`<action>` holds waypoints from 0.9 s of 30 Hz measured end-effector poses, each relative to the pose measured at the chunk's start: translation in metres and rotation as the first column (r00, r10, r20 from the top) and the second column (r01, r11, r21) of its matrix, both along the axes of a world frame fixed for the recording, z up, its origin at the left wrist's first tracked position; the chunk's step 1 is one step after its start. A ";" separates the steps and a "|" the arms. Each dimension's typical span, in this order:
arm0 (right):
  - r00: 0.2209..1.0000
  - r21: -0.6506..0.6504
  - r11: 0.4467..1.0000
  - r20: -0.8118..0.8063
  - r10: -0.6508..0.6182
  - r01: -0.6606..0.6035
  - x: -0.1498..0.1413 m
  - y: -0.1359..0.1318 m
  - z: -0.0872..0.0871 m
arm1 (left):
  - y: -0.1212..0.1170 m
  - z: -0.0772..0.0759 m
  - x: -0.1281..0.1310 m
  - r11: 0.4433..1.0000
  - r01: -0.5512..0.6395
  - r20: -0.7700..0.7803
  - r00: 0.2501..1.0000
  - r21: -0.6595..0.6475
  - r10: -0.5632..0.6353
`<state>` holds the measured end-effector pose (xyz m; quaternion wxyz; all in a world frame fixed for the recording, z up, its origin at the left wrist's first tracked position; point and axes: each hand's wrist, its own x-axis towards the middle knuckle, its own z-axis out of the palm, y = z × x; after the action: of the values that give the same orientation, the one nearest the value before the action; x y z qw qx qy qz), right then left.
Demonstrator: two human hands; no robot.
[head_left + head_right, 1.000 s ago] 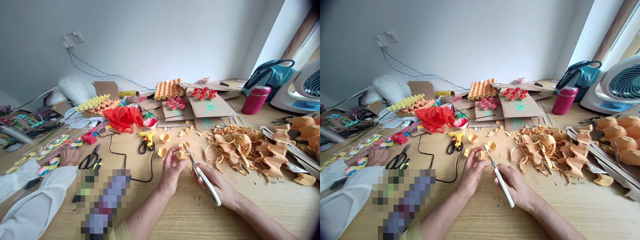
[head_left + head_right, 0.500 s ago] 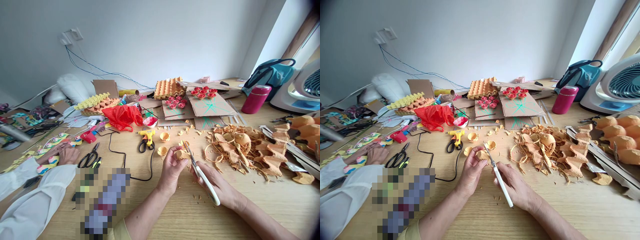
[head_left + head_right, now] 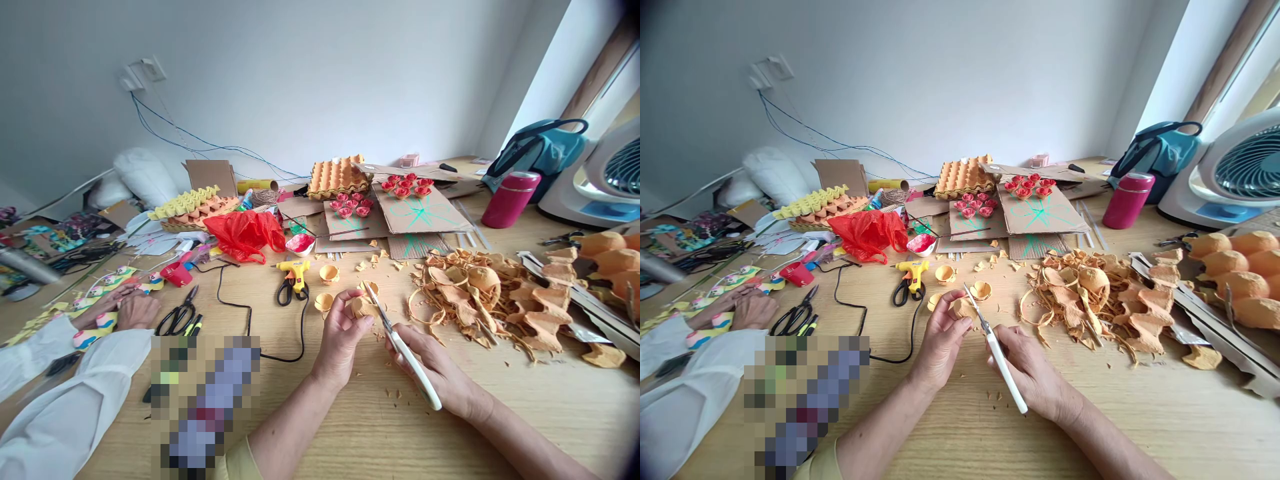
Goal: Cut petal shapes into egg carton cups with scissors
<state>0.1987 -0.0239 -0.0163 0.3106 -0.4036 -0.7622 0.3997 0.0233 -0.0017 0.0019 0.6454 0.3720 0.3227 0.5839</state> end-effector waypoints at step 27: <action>0.924 -0.135 0.970 -0.303 -0.234 0.201 -0.003 0.006 0.003 | 0.000 -0.002 -0.002 0.997 0.061 -0.053 0.997 0.045 -0.059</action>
<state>0.1955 -0.0183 -0.0130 0.4504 -0.4316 -0.6314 0.4606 0.0214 -0.0017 -0.0001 0.6452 0.4115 0.3143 0.5618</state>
